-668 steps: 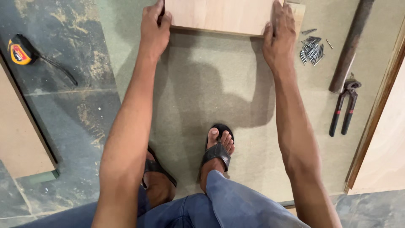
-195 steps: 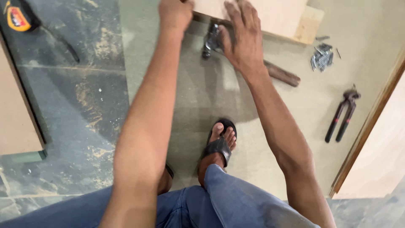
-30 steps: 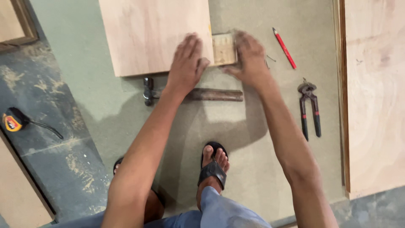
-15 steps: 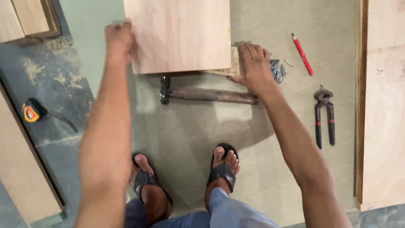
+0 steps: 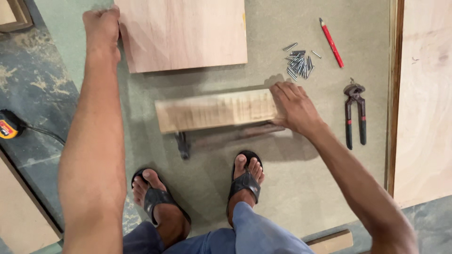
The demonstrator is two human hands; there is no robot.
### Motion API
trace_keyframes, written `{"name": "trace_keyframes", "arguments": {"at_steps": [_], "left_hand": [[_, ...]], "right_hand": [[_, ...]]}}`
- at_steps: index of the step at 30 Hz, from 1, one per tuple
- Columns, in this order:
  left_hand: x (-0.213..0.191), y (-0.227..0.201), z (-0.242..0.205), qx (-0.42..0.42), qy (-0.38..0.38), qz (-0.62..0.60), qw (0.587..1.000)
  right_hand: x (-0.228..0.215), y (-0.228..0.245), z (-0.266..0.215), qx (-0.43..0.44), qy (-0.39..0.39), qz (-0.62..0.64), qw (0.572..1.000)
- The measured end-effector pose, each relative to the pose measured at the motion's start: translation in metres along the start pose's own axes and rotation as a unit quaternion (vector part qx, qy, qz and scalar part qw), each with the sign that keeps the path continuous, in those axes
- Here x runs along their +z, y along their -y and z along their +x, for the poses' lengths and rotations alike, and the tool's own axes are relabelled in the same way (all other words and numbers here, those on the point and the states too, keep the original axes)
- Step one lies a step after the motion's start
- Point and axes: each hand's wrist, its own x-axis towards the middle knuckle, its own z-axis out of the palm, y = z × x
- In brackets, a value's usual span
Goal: The person aligns two wooden boards on the floor, applies glue to one board, joins them, and hammers multiple nails to secure the joint. Tools and nails are handled directly on the floor throughout the process.
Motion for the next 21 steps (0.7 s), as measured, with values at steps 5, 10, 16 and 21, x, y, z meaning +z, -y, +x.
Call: {"name": "trace_keyframes", "arguments": {"at_steps": [5, 10, 16, 21], "left_hand": [[0.012, -0.009, -0.033, 0.142, -0.039, 0.083, 0.986], [0.105, -0.012, -0.133, 0.233, 0.044, 0.155, 0.959], [0.116, -0.016, -0.237, 0.299, 0.042, 0.331, 0.894], [0.100, -0.022, -0.253, 0.264, 0.046, 0.420, 0.867]], "right_hand": [[-0.038, 0.004, 0.014, -0.019, 0.067, -0.205, 0.976], [-0.074, 0.001, 0.089, -0.120, -0.079, -0.256, 0.956], [-0.069, 0.006, 0.215, -0.051, -0.012, -0.105, 0.993], [0.001, 0.055, 0.222, -0.112, -0.206, -0.017, 0.972]]}}
